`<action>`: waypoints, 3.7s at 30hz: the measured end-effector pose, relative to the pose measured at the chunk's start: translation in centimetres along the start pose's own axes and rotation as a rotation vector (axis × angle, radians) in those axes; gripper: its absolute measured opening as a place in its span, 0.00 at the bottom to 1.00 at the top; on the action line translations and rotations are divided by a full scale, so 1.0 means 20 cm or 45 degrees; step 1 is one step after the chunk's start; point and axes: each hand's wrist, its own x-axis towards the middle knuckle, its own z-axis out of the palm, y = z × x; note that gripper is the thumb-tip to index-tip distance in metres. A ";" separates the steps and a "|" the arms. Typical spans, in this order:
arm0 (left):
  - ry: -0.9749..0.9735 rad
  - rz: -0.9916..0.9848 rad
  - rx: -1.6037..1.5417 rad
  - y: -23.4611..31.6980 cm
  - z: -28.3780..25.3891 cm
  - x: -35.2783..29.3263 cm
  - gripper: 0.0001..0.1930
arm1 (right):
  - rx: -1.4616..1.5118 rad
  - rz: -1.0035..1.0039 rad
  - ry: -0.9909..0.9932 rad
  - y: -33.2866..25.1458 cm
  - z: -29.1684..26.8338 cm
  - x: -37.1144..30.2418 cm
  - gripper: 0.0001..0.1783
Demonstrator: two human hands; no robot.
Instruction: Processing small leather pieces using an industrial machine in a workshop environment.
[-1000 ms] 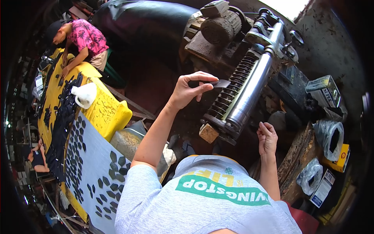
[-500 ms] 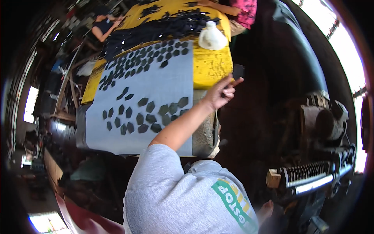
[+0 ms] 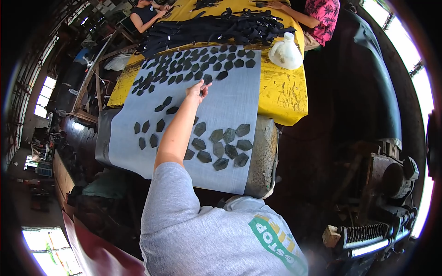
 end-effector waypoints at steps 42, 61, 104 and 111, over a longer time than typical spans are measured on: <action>0.401 0.389 0.864 0.11 0.09 0.20 0.06 | 0.022 0.021 -0.173 0.32 -0.13 0.04 0.10; 0.511 0.719 0.895 0.05 0.08 0.09 0.19 | 0.116 0.134 -0.275 -0.12 0.07 -0.36 0.08; -0.046 0.906 1.631 -0.12 0.21 -0.14 0.13 | -0.443 -0.183 -0.395 -0.06 0.13 -0.35 0.02; 0.009 1.234 2.010 -0.31 0.39 -0.14 0.16 | -0.523 -0.188 -0.351 -0.12 0.18 -0.40 0.02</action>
